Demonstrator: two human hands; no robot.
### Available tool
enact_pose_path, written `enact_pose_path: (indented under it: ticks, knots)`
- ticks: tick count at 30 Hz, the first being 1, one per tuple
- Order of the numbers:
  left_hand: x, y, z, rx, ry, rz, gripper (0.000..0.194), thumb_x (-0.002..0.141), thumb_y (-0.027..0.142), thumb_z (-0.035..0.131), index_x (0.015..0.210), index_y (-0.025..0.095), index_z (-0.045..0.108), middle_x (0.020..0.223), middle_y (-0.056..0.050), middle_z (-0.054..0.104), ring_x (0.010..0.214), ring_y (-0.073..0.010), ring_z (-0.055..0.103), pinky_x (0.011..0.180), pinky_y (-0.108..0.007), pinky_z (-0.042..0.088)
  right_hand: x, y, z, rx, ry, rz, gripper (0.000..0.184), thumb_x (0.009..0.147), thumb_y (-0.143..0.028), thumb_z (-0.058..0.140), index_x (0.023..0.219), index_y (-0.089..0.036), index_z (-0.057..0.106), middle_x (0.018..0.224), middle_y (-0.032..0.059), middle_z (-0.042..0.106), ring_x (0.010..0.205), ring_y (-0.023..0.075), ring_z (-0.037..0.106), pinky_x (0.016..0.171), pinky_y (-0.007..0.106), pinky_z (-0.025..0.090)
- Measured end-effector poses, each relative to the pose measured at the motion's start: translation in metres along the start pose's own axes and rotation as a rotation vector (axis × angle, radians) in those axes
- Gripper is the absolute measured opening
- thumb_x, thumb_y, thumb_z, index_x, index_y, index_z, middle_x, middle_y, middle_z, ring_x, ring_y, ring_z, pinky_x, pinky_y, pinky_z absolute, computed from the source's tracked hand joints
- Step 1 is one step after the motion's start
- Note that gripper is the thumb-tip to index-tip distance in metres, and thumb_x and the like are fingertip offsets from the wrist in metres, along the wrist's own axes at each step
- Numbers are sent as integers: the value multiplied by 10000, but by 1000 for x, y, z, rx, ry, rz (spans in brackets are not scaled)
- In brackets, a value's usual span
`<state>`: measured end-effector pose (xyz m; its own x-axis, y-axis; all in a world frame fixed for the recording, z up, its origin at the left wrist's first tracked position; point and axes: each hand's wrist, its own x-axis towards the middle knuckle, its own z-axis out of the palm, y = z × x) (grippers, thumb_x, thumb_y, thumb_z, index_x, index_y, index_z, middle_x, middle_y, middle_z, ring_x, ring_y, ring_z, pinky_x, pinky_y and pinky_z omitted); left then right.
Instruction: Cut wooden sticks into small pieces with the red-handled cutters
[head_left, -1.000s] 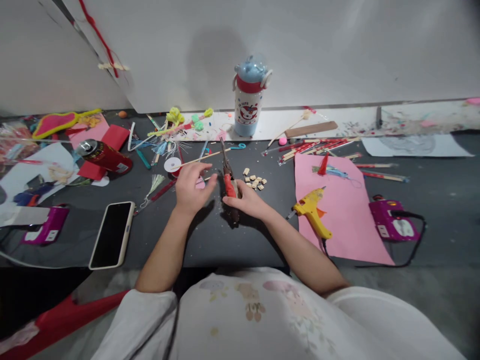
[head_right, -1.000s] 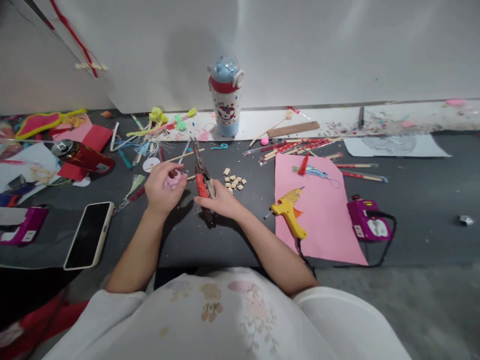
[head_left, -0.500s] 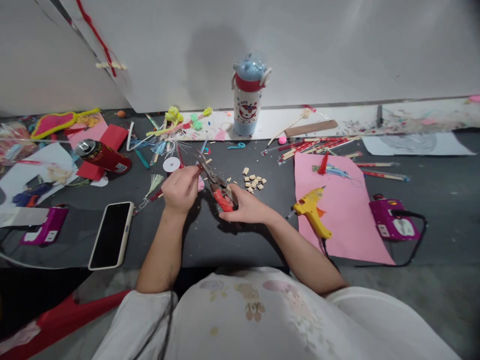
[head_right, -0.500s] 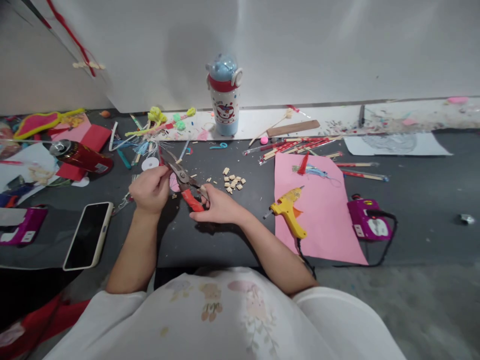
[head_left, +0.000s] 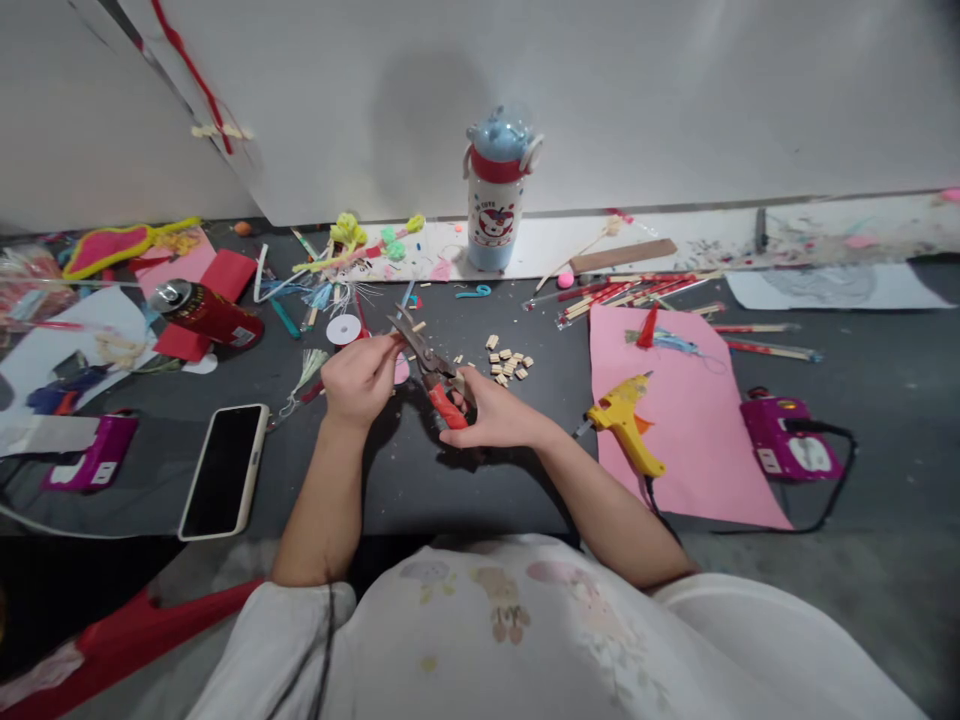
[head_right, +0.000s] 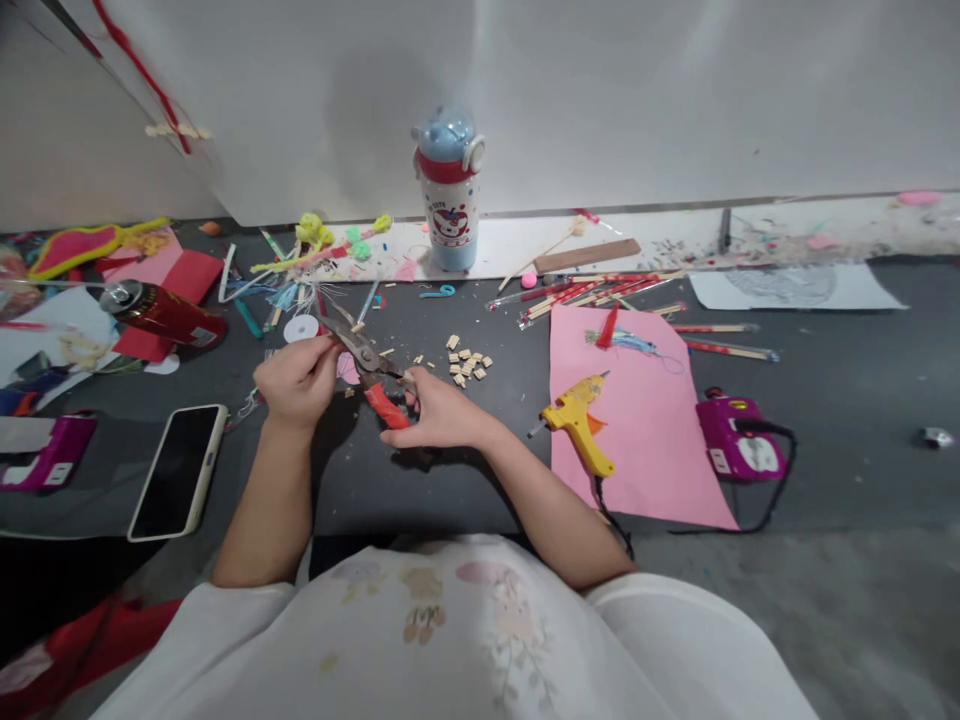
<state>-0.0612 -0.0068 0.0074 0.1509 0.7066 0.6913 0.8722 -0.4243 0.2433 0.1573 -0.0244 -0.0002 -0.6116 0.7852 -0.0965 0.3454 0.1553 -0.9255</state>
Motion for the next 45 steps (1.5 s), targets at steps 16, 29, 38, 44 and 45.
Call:
enact_pose_path:
  ticks: [16,29,38,44,45]
  knots:
    - [3,-5,-2,7,-81,79,187,867,255,528,898,172,693,829,-54,736,750,-148,684,683,-234,490,2,1,1,-32,-23,43,515,621,-529,681,908,-186,427,768,-33,502,656,112,455,622,265,362]
    - [6,2,0,74,-134,84,217,889,247,489,1000,166,657,903,-77,718,849,-181,660,762,-282,461,4,-1,2,-7,32,139,472,621,-544,670,855,-184,475,732,-36,530,628,108,455,589,250,329]
    - [4,33,11,-261,-173,-162,286,835,413,547,955,166,624,900,-70,680,826,-176,629,773,-307,483,12,6,8,222,183,153,426,653,-504,652,855,-181,461,711,-41,493,636,109,447,615,259,357]
    - [0,42,22,-822,-614,-385,419,790,515,574,1015,163,600,941,-74,671,849,-188,640,761,-317,516,14,7,11,293,201,82,379,655,-391,645,910,-169,474,783,-18,514,670,112,464,633,261,392]
    - [0,43,22,-895,-641,-424,430,767,509,606,1019,160,603,955,-81,668,865,-195,640,775,-329,519,15,8,12,300,200,56,376,651,-370,645,920,-169,474,805,-11,521,683,114,474,645,263,401]
